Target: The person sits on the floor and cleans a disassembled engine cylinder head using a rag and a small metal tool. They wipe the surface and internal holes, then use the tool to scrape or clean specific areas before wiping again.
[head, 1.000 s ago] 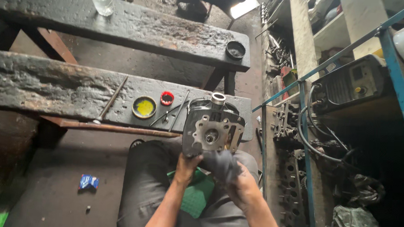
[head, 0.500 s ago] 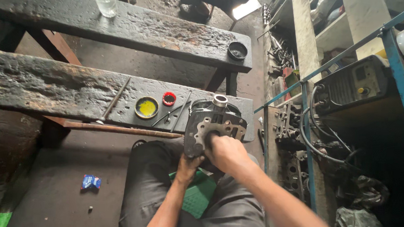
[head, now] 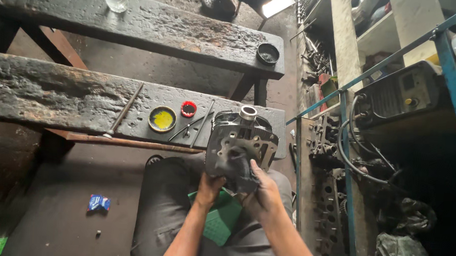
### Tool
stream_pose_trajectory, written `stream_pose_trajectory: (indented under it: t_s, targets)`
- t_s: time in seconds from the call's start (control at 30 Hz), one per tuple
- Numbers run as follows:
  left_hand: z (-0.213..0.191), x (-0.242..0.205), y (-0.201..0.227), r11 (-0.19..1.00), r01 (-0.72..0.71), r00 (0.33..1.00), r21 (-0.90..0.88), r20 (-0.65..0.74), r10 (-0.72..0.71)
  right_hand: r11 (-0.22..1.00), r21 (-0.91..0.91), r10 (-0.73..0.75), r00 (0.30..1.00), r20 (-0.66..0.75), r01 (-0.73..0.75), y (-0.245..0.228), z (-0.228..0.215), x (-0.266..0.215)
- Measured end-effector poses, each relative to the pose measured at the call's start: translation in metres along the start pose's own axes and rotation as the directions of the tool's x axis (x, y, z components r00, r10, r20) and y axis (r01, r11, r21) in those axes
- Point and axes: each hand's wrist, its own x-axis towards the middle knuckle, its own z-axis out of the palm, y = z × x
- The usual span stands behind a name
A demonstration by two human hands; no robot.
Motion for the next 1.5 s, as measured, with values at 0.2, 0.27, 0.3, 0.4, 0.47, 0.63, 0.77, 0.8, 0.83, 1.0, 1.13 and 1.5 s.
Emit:
stream_pose_trajectory:
  t_s: [0.2,0.27,0.3,0.4,0.47,0.63,0.77,0.8,0.83,1.0,1.13,1.5]
  targets:
    - [-0.007,0.0,0.091,0.777,0.167,0.986,-0.608,0.091,-0.14,-0.105,-0.983,-0.345,0.922,0.177,0.149,-0.004,0.043,0.008]
    - [-0.001,-0.001,0.09,0.769,0.178,0.983,-0.614,0.079,-0.164,-0.599,-0.8,-0.327,0.903,0.279,0.03,-0.011,0.044,0.01]
    - [0.0,-0.001,0.083,0.782,0.199,0.978,-0.591,0.077,-0.192,-0.584,-0.81,-0.35,0.885,0.306,0.049,-0.013,0.043,0.013]
    - [0.0,-0.005,0.058,0.859,0.201,0.979,-0.47,0.06,-0.196,-0.535,-0.838,-0.428,0.82,0.38,0.11,-0.016,0.035,0.028]
    - [-0.001,-0.003,0.053,0.759,0.252,0.964,-0.6,0.087,-0.252,-0.113,-0.969,-0.463,0.851,0.246,0.219,-0.018,0.025,0.038]
    - [-0.002,0.001,0.043,0.536,0.332,0.939,-0.776,0.22,-0.263,0.999,0.027,0.034,0.999,-0.027,-0.033,-0.011,-0.004,0.02]
    - [0.0,-0.009,0.02,0.923,0.138,0.99,-0.36,0.017,-0.141,0.958,-0.284,-0.039,0.999,0.013,0.042,-0.027,-0.001,-0.008]
    - [-0.003,-0.012,0.019,0.914,0.136,0.991,-0.381,0.059,-0.123,0.877,-0.476,-0.067,0.998,0.007,0.062,-0.03,0.006,-0.007]
    - [-0.007,-0.005,0.02,0.91,0.119,0.991,-0.397,0.105,-0.084,0.758,-0.647,-0.106,0.994,0.007,0.086,-0.033,0.018,0.0]
    - [0.0,-0.003,0.044,0.916,0.156,0.986,-0.369,0.001,-0.167,-0.604,-0.754,-0.038,0.936,0.351,0.259,-0.042,0.055,0.007]
    - [0.0,-0.002,0.058,0.875,0.16,0.986,-0.457,0.03,-0.165,-0.674,-0.675,0.026,0.924,0.383,0.299,-0.043,0.051,0.004]
    - [-0.003,0.005,0.125,0.925,0.25,0.965,-0.286,-0.001,-0.261,0.976,0.21,-0.036,0.902,0.43,-0.061,0.041,-0.085,-0.019]
